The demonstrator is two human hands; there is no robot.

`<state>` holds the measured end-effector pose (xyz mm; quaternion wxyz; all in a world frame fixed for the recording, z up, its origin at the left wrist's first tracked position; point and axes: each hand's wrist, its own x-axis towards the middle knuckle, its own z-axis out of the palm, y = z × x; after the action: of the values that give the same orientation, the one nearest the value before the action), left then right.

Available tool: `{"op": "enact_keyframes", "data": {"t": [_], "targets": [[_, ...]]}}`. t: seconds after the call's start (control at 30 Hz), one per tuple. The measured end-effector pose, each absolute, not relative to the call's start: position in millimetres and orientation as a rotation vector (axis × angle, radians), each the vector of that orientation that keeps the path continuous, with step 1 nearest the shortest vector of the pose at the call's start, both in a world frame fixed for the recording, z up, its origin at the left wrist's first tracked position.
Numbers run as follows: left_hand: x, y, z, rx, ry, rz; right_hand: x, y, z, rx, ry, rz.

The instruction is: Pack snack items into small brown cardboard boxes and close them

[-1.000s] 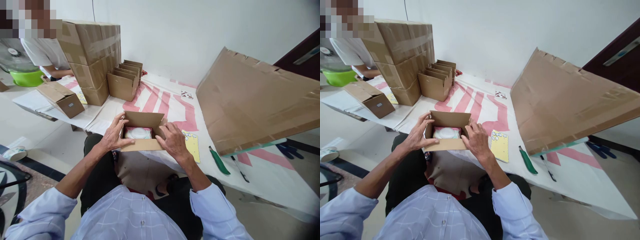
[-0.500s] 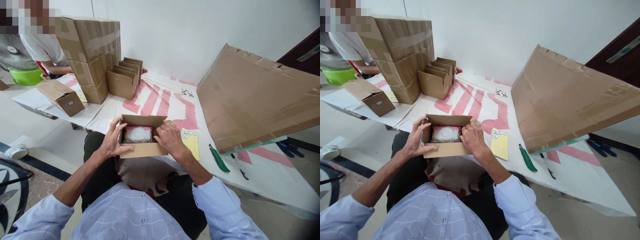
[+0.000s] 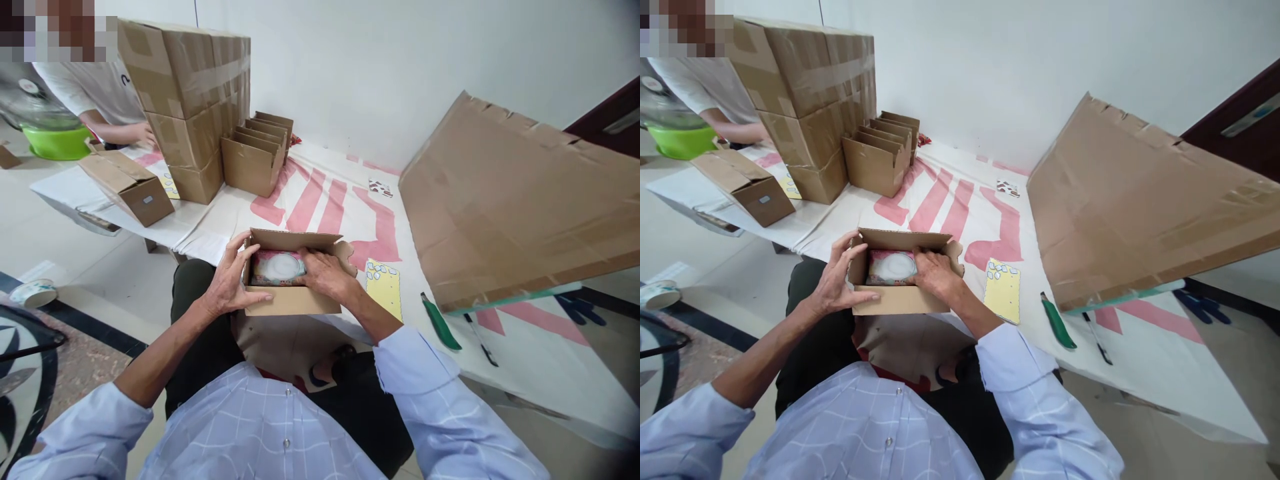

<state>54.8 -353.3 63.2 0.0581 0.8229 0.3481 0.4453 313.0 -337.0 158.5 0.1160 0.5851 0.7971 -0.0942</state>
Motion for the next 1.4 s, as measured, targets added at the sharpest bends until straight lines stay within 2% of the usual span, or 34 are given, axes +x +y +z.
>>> {"op": "enact_keyframes", "data": {"t": [0.23,0.57,0.87,1.1,1.27,1.4], "targets": [[57,-347,68,2.473,1.061,1.285,316,-325,149,1.582,2.414,-0.144],[56,-321,72,2.41,1.027,1.154,312,-295,158,1.316,2.421,-0.116],[47,-325,70,2.37,0.849,1.095,311,-290,148,1.325,2.468,-0.279],[31,-319,69,2.468,0.729,0.881,321,-295,141,1.336,2.525,-0.433],[24,-315,64,2.53,0.849,0.753,324,-297,137,1.369,2.526,-0.478],[36,-316,58,2.482,0.91,0.827,331,-298,131,1.393,2.605,-0.476]]}}
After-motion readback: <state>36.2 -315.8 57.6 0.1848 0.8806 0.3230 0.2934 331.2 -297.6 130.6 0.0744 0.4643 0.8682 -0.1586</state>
